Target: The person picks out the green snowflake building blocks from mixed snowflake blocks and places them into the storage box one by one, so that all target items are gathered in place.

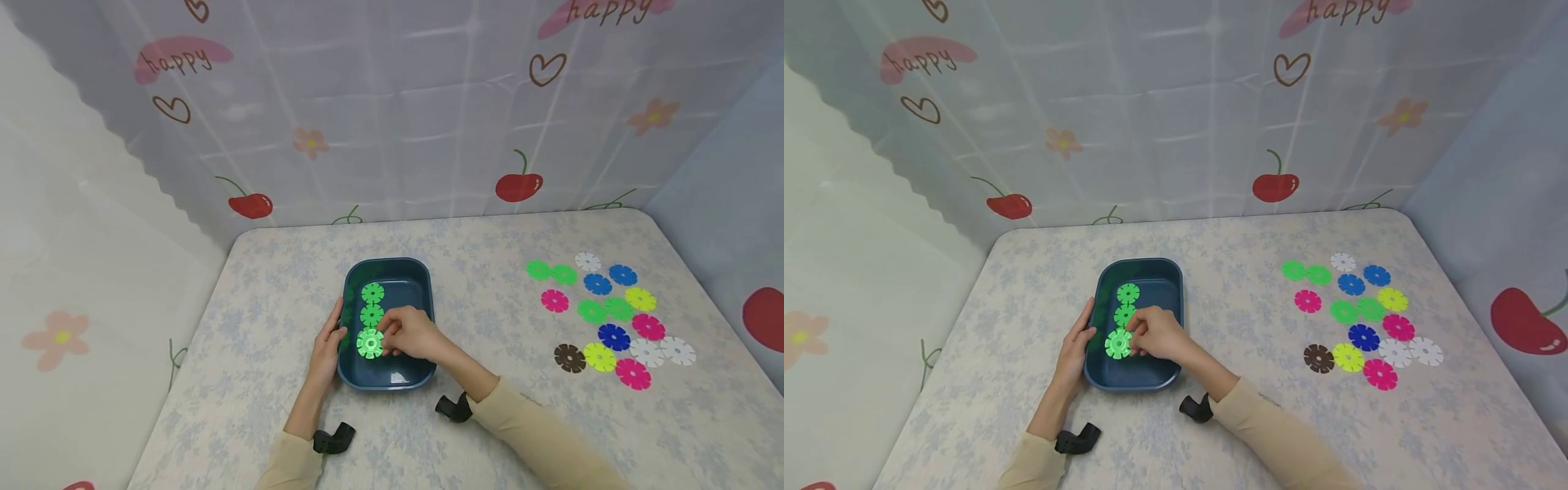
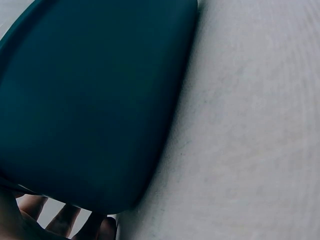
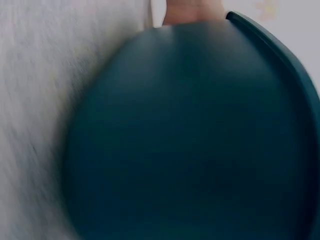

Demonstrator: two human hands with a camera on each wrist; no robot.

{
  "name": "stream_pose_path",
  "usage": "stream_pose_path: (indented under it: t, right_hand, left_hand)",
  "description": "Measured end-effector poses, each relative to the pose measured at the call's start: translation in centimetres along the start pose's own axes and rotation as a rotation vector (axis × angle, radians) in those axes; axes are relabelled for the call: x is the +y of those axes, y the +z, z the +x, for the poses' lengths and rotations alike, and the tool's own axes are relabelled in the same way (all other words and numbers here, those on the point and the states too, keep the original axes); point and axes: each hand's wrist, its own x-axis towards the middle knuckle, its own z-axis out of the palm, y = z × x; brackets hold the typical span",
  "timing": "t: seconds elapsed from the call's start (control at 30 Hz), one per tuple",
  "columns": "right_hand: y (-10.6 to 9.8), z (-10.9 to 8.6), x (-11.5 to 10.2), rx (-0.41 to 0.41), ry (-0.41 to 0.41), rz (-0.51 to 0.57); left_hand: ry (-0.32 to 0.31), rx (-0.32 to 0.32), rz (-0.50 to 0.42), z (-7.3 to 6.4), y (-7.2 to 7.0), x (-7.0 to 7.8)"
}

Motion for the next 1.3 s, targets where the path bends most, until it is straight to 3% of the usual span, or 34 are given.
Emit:
stream_pose_path:
  t: [0.4, 1.07, 1.3]
  right_hand:
    - [1.6, 0.5, 1.1, -0.040, 0.049, -0.076]
    - [2.3, 0.4, 1.2, -0.091, 0.095, -0.176]
    - [2.4, 0.5, 1.2, -0.090, 0.111, -0.167]
  left_hand:
    - [0.009, -0.008, -0.007, -0.1, 0.0, 0.0]
    - [-0.004, -0.015, -0.005, -0.1, -0.1, -0.1]
    - [-0.001, -0.016, -0.003, -0.2, -0.1, 0.0]
